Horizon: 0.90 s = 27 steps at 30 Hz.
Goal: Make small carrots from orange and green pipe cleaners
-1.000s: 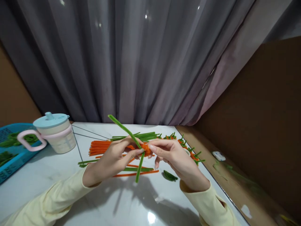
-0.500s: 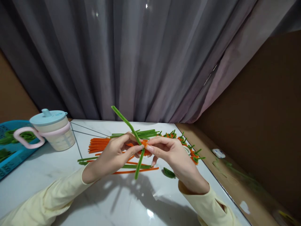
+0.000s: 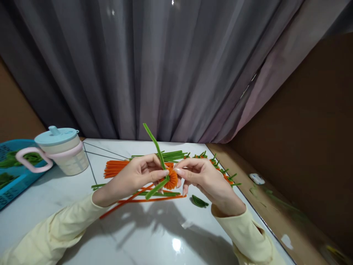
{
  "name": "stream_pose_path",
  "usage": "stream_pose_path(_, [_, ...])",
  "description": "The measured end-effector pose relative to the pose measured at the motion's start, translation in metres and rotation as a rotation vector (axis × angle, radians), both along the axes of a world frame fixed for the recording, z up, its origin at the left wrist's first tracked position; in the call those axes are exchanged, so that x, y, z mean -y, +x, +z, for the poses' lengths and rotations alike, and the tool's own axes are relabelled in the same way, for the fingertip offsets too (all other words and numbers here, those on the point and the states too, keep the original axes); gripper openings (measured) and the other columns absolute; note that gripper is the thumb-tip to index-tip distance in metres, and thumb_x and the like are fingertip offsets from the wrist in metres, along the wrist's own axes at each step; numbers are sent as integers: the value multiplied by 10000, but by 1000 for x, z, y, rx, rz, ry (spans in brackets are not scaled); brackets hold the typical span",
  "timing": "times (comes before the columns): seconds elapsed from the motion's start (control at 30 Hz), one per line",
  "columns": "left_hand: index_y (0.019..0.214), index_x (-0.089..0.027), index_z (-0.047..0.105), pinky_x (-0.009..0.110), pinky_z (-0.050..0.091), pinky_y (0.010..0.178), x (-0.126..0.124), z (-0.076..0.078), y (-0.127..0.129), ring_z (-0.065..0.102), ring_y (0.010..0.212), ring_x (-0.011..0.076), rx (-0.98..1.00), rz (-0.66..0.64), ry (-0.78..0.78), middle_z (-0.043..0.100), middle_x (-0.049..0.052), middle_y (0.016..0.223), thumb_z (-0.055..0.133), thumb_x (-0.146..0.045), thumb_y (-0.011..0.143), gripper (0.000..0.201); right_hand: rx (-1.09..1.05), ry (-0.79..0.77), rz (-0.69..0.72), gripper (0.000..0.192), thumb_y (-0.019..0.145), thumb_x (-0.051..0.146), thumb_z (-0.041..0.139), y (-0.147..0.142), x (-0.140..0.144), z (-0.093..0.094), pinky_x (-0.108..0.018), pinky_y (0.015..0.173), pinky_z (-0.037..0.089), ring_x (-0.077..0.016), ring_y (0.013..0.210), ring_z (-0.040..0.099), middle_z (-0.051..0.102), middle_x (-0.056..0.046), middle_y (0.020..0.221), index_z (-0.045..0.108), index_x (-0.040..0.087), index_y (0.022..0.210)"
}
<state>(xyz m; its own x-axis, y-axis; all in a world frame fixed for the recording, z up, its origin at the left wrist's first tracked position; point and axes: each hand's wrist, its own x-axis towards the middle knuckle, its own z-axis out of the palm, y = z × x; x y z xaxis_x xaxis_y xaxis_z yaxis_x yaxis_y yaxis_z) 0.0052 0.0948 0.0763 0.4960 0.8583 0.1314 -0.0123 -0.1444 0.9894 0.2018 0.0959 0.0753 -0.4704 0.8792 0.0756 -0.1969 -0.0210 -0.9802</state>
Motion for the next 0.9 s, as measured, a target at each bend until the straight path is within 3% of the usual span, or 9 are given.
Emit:
stream_pose_path(0.23, [781, -121, 566, 207, 510, 557, 0, 1, 2, 561, 595, 90, 71, -57, -93, 587, -10, 682, 643, -243, 807, 147, -66, 38, -4, 141, 682, 230, 769, -3, -1, -4, -170, 457, 543, -87, 478, 622, 669, 3, 591, 666, 136, 697])
stream_pose_path(0.47, [789, -125, 577, 214, 505, 559, 1, 1, 2, 578, 610, 105, 55, -40, -85, 604, 0, 699, 659, -263, 791, 160, -3, 152, -81, 142, 689, 260, 760, -3, 4, 0, -215, 505, 561, -109, 495, 628, 661, -4, 585, 682, 143, 677])
stream_pose_path(0.6, [756, -136, 574, 216, 496, 577, 2, 3, 3, 566, 614, 102, 13, -1, -71, 586, -17, 673, 673, -277, 775, 174, 72, 280, -157, 143, 728, 284, 728, -4, 11, 2, -237, 515, 556, -118, 515, 623, 651, -11, 617, 678, 159, 679])
stream_pose_path(0.8, [726, -150, 543, 214, 477, 562, 7, 4, 5, 553, 579, 100, -11, 17, -86, 569, -34, 616, 695, -310, 750, 222, 286, 597, -263, 123, 823, 195, 612, -3, 19, 3, -246, 523, 517, -120, 535, 596, 635, -24, 639, 656, 168, 711])
stream_pose_path(0.9, [737, -151, 545, 218, 475, 567, 7, 4, 4, 556, 580, 101, -8, -12, -93, 583, -26, 628, 685, -308, 760, 212, 307, 639, -240, 129, 840, 177, 584, -1, 19, 4, -241, 522, 511, -115, 533, 594, 628, -19, 642, 654, 168, 732])
